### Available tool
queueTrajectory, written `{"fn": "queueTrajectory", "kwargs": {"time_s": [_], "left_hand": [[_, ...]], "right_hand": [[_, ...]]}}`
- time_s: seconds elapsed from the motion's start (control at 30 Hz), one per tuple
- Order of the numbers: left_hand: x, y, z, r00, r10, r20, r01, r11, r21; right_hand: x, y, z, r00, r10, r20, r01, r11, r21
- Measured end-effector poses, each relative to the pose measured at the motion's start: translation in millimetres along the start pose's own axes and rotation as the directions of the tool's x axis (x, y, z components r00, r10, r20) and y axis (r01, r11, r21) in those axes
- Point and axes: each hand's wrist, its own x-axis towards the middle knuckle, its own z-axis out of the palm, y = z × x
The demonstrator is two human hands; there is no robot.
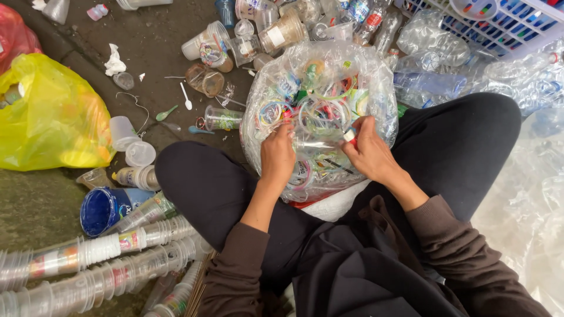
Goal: Sorting plastic cups and using a utility knife to remove rings for recycling.
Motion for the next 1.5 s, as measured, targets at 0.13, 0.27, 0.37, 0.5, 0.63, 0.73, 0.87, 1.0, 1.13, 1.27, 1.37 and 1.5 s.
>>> {"fn": "queueTrajectory", "kwargs": {"time_s": [0.13,0.27,0.37,0.5,0.63,0.73,0.87,1.0,1.13,1.27,1.37,1.5], "left_hand": [[-7.6,-11.1,18.0,0.984,-0.103,0.143,0.083,0.987,0.14],[-7.5,-9.6,27.8,0.985,-0.158,0.068,0.142,0.97,0.198],[-5.2,-13.1,27.4,0.992,-0.128,-0.019,0.129,0.978,0.161],[-2.5,0.0,18.4,0.993,-0.082,-0.08,0.088,0.994,0.071],[-3.4,7.1,21.1,0.996,-0.04,-0.075,0.033,0.996,-0.086],[-4.8,6.5,25.4,0.996,0.03,-0.086,-0.04,0.992,-0.123],[-10.2,11.0,39.5,0.987,0.147,-0.056,-0.155,0.97,-0.185],[2.5,13.6,34.0,0.984,0.049,-0.174,-0.079,0.981,-0.175],[15.0,3.5,23.5,0.963,-0.013,-0.271,-0.021,0.992,-0.121],[22.5,1.9,27.1,0.973,0.123,-0.197,-0.128,0.992,-0.011],[12.7,18.8,36.3,0.967,0.232,-0.109,-0.206,0.956,0.21],[-36.2,-3.4,82.6,0.855,0.476,0.206,-0.492,0.87,0.034]], "right_hand": [[-7.6,-12.1,10.2,0.994,0.004,0.107,-0.039,0.944,0.327],[-3.0,-10.2,44.0,0.975,0.073,0.208,-0.213,0.566,0.797],[-4.4,-25.9,49.7,0.974,0.092,0.205,-0.223,0.517,0.826],[-8.9,-55.7,37.2,0.966,0.118,0.228,-0.251,0.621,0.742],[-9.7,-61.7,43.9,0.971,0.091,0.22,-0.223,0.672,0.707],[-2.4,-52.0,52.4,0.977,0.075,0.199,-0.197,0.68,0.707],[3.5,-45.4,58.4,0.982,0.047,0.183,-0.161,0.712,0.684],[-26.7,-84.6,32.0,0.981,0.13,0.143,-0.183,0.861,0.474],[-12.4,-27.4,44.2,0.984,0.148,-0.103,-0.11,0.947,0.302],[-19.8,-13.3,22.8,0.942,0.292,-0.164,-0.246,0.936,0.253],[-15.6,17.5,29.6,0.897,0.342,-0.28,-0.172,0.854,0.492],[1.8,46.6,8.0,0.9,0.261,-0.349,0.104,0.649,0.753]]}}
